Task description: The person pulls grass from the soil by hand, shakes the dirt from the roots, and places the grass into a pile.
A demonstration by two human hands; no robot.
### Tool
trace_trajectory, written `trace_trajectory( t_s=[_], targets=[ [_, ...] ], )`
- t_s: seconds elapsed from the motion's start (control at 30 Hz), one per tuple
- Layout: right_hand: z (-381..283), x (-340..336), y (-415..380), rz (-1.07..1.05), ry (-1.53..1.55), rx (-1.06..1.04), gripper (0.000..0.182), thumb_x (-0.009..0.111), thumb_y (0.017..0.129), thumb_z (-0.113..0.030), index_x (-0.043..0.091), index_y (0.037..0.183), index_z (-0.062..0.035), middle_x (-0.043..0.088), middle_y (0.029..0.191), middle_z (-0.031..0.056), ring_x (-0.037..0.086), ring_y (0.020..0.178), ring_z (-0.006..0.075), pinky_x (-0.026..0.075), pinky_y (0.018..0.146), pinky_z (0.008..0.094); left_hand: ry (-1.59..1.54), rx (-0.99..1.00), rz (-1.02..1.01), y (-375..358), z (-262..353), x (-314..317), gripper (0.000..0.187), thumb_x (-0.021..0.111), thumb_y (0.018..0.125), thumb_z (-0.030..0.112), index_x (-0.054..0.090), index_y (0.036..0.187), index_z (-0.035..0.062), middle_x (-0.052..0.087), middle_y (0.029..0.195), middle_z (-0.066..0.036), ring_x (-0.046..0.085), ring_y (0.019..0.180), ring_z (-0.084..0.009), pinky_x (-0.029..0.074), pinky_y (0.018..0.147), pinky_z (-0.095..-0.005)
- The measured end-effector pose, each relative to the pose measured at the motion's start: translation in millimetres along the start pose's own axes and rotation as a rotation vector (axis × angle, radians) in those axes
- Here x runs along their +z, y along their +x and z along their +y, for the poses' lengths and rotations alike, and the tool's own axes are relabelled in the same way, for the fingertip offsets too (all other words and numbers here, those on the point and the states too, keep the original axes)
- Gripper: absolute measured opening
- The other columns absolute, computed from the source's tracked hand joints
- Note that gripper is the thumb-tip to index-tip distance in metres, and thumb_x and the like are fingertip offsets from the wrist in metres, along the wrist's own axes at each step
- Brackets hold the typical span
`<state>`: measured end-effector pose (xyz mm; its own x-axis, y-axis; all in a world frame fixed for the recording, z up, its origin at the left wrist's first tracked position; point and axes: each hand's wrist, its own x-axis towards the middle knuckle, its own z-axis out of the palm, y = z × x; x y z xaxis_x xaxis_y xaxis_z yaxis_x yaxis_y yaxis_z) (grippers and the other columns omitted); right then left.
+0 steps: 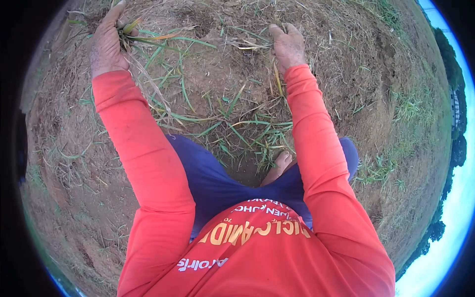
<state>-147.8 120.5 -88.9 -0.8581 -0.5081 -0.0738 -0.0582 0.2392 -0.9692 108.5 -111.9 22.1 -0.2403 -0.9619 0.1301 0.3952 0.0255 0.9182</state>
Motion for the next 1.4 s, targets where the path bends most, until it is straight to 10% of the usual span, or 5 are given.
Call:
trace_trajectory(
  t_s=[0.1,0.63,1.2,1.3,1.4],
  targets=[
    [7.2,54.6,26.8,-0.074,-0.656,-0.273,0.050,0.071,0.080,-0.027,0.069,0.124,-0.0026,0.073,0.115,0.0233,0.070,0.107,0.0350,0.053,0.098,0.0386,0.158,-0.108,0.063,17.8,2.5,-17.4,0.034,0.083,0.088,0.025,0.070,0.108,0.0001,0.067,0.094,-0.008,0.067,0.070,-0.0188,0.061,0.063,-0.0342],
    [33.7,116.9,85.8,-0.427,-0.803,-0.228,0.064,0.073,0.089,-0.047,0.062,0.140,-0.0100,0.067,0.132,0.0257,0.063,0.126,0.0383,0.049,0.107,0.0408,0.049,-0.063,0.208,20.8,24.0,-44.0,0.034,0.087,0.079,0.019,0.066,0.089,-0.0069,0.058,0.072,-0.008,0.058,0.053,-0.0181,0.053,0.045,-0.0329],
    [32.7,123.2,75.4,-0.141,-0.831,-0.385,0.035,0.070,0.089,-0.027,0.074,0.114,-0.0027,0.072,0.108,0.0275,0.069,0.106,0.0439,0.054,0.095,0.0476,0.015,-0.060,0.178,21.1,29.8,-50.9,0.033,0.086,0.083,0.019,0.074,0.103,-0.0037,0.066,0.089,-0.008,0.065,0.066,-0.0178,0.056,0.053,-0.0321],
    [29.2,113.5,81.5,-0.071,-0.753,-0.399,0.037,0.071,0.090,-0.029,0.074,0.115,-0.0019,0.073,0.104,0.0270,0.070,0.103,0.0432,0.054,0.093,0.0456,0.074,-0.063,0.348,20.1,35.1,-37.9,0.020,0.078,0.090,0.023,0.064,0.078,0.0144,0.057,0.065,0.002,0.053,0.048,-0.0099,0.040,0.042,-0.0248],
    [-30.9,91.5,68.5,-0.203,-0.657,-0.319,0.042,0.073,0.089,-0.031,0.074,0.119,-0.0023,0.073,0.104,0.0270,0.071,0.099,0.0395,0.053,0.091,0.0418,0.043,-0.080,0.175,28.4,20.5,-55.3,0.035,0.087,0.082,0.019,0.073,0.103,-0.0043,0.065,0.087,-0.008,0.064,0.062,-0.0180,0.056,0.050,-0.0323]
  ],
)
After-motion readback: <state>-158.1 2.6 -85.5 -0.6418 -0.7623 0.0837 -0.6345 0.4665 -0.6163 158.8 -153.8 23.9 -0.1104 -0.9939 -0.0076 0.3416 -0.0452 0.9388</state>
